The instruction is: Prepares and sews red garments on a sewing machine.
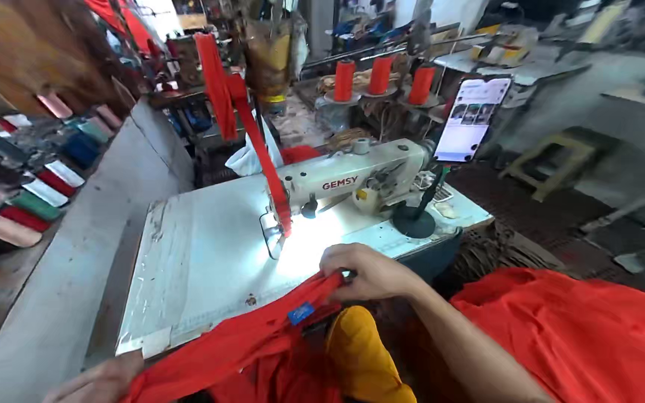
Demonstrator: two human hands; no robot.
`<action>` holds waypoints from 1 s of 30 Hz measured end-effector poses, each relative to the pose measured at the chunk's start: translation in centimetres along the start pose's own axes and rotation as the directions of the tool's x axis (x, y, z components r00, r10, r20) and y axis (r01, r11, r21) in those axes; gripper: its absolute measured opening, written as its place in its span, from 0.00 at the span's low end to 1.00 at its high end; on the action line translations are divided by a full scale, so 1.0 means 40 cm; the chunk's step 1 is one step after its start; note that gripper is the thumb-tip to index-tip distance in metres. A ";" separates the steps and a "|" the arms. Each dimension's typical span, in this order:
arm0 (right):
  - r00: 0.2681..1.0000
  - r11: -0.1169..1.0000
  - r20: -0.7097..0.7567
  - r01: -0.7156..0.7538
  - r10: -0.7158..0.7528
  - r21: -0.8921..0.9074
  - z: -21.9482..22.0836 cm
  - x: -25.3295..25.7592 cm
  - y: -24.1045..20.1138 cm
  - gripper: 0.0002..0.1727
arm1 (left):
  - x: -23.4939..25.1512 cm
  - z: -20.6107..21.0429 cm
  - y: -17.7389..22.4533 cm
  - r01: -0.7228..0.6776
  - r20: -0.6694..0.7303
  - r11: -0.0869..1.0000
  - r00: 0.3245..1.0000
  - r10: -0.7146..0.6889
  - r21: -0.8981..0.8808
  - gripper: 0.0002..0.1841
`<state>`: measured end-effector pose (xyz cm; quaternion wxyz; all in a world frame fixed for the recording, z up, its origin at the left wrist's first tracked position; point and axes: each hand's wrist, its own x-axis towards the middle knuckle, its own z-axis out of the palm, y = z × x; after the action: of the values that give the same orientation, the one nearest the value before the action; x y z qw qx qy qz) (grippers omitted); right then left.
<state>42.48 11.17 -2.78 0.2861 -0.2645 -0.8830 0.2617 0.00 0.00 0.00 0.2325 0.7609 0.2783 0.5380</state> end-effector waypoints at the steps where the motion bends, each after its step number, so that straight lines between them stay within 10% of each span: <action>1: 1.000 0.999 0.009 -0.006 0.006 0.035 -0.023 -0.023 -0.001 0.22 | 0.012 0.009 -0.020 -0.037 0.007 0.999 0.999 0.037 -0.011 0.12; 16: 0.981 0.996 -0.195 0.012 0.005 0.090 -0.061 -0.196 -0.056 0.12 | 0.140 0.094 -0.018 -0.223 0.149 0.965 0.959 0.243 -0.139 0.17; 24: 0.988 0.994 -0.141 0.068 -0.054 0.091 -0.038 -0.103 -0.061 0.10 | 0.148 0.373 -0.044 0.232 0.554 0.966 0.822 -0.131 -0.116 0.36; 30: 0.986 0.989 -0.161 -0.009 0.033 0.147 -0.001 -0.062 -0.009 0.11 | 0.030 0.511 -0.164 0.522 0.620 0.841 0.710 -0.334 -0.143 0.17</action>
<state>44.12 9.37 -3.43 0.3731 -0.2727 -0.8324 0.3059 18.57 4.54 -9.83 0.5404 0.7533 0.2787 0.2507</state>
